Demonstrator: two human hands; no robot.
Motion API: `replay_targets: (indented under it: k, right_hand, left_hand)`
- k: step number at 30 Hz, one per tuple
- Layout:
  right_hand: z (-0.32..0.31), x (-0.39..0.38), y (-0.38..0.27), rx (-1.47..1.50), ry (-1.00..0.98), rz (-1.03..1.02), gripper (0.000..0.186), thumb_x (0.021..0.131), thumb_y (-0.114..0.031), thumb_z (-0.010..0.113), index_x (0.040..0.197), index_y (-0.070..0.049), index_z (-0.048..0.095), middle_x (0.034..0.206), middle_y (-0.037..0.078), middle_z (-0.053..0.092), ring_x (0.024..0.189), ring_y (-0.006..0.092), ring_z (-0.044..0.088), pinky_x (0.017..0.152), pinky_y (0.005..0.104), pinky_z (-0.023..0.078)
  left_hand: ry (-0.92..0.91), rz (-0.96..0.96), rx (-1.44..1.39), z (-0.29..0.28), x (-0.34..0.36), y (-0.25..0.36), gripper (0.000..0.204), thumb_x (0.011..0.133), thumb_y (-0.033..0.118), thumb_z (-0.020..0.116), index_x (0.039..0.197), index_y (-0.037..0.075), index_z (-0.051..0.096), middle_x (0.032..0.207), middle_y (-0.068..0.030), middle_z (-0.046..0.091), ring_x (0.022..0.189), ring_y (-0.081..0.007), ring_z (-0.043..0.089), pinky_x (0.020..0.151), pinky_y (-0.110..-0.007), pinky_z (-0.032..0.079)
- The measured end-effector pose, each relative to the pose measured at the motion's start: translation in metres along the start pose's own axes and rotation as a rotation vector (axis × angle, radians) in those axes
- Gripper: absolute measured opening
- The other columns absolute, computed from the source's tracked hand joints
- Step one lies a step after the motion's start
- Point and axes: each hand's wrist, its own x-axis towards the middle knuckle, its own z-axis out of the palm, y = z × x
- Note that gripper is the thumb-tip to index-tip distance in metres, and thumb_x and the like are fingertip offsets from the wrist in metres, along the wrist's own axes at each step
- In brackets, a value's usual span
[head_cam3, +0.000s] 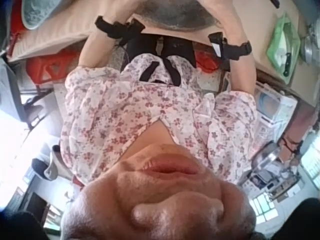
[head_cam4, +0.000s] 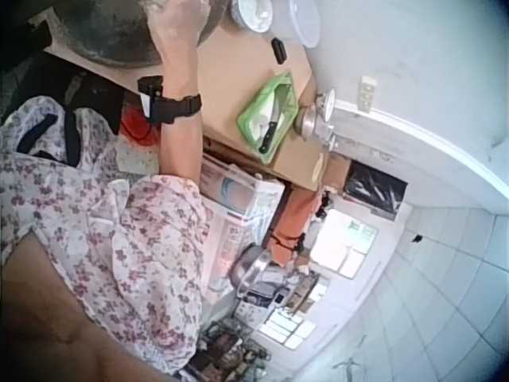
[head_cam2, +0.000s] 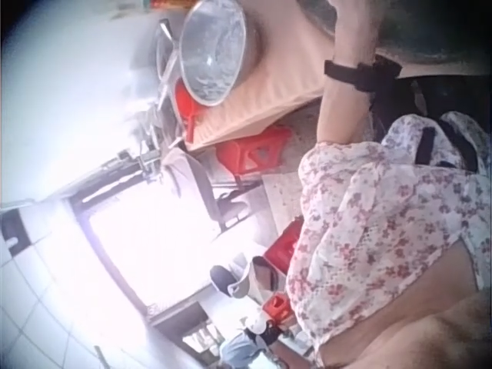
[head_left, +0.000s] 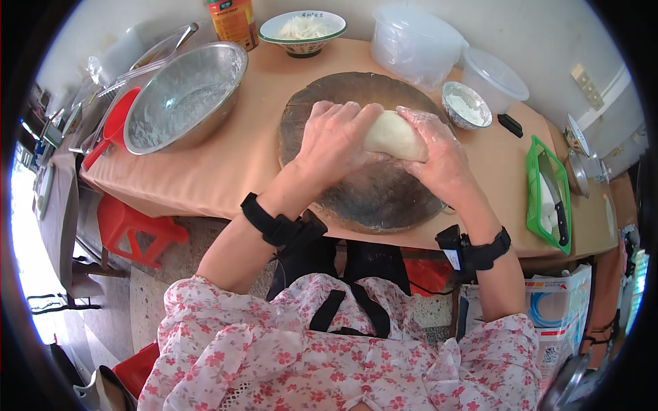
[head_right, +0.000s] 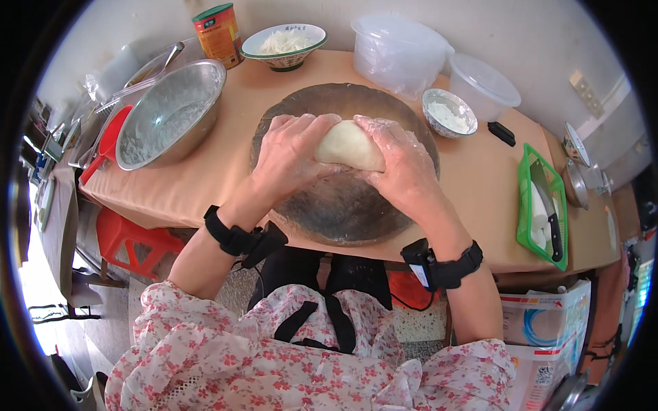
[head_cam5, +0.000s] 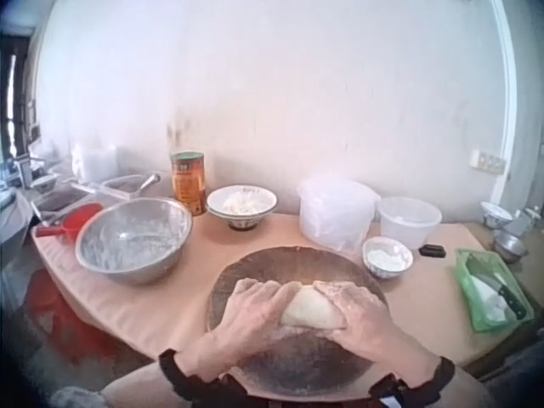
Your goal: Kneading a large piece of white dough on a wooden board in a kitchen setting.
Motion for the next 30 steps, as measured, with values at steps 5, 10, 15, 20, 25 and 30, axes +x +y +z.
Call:
replay_targets:
  k: [5,10,15,20,25,30]
  right_hand:
    - [-0.005,-0.002,0.035,0.169,-0.235,0.084,0.065,0.083,-0.028,0.074,0.139,-0.006,0.05,0.138,0.016,0.054,0.127,0.0351,0.05,0.104,0.0416,0.041]
    - [0.0,0.036,0.029,0.229,-0.057,0.19,0.053,0.099,-0.044,0.045,0.132,-0.003,0.056,0.133,0.02,0.057,0.123,0.0354,0.055,0.104,0.0395,0.042]
    - [0.035,0.029,0.025,0.066,-0.267,0.379,0.057,0.101,-0.048,0.034,0.128,-0.004,0.059,0.131,0.019,0.059,0.122,0.0375,0.055,0.1,0.051,0.042]
    - [0.044,-0.032,-0.001,-0.081,0.015,0.042,0.057,0.095,-0.041,0.052,0.136,-0.002,0.051,0.138,0.019,0.052,0.13,0.0378,0.046,0.104,0.0552,0.034]
    - [0.048,-0.11,-0.042,-0.366,0.068,-0.128,0.076,0.087,-0.045,0.061,0.143,0.001,0.041,0.15,0.02,0.037,0.138,0.0407,0.035,0.108,0.0588,0.026]
    - [0.046,-0.098,-0.03,-0.328,0.009,-0.102,0.079,0.088,-0.05,0.059,0.145,0.001,0.039,0.153,0.02,0.033,0.14,0.0405,0.032,0.11,0.06,0.021]
  left_hand:
    - [-0.091,0.052,0.147,0.015,-0.006,-0.003,0.058,0.08,0.051,0.069,0.119,0.01,0.06,0.103,-0.0118,0.064,0.103,-0.0315,0.062,0.091,-0.045,0.046]
    - [-0.247,-0.26,-0.063,0.01,0.031,-0.004,0.043,0.094,0.046,0.052,0.119,0.013,0.065,0.111,-0.0148,0.066,0.11,-0.0365,0.059,0.096,-0.048,0.044]
    - [-0.421,-0.343,-0.145,0.033,0.024,-0.004,0.038,0.098,0.037,0.045,0.116,0.01,0.064,0.104,-0.0175,0.067,0.102,-0.0378,0.063,0.089,-0.051,0.046]
    - [-0.072,-0.055,0.008,0.026,-0.037,0.024,0.041,0.085,0.028,0.06,0.123,0.012,0.058,0.122,-0.0175,0.06,0.111,-0.0362,0.058,0.095,-0.052,0.041]
    - [0.108,0.126,0.09,0.018,-0.11,0.049,0.062,0.077,0.03,0.068,0.134,0.011,0.052,0.136,-0.0163,0.049,0.124,-0.0395,0.047,0.106,-0.055,0.03]
    - [0.027,0.098,0.189,0.024,-0.096,0.044,0.067,0.081,0.041,0.065,0.139,0.013,0.047,0.137,-0.0163,0.049,0.127,-0.0363,0.045,0.104,-0.056,0.031]
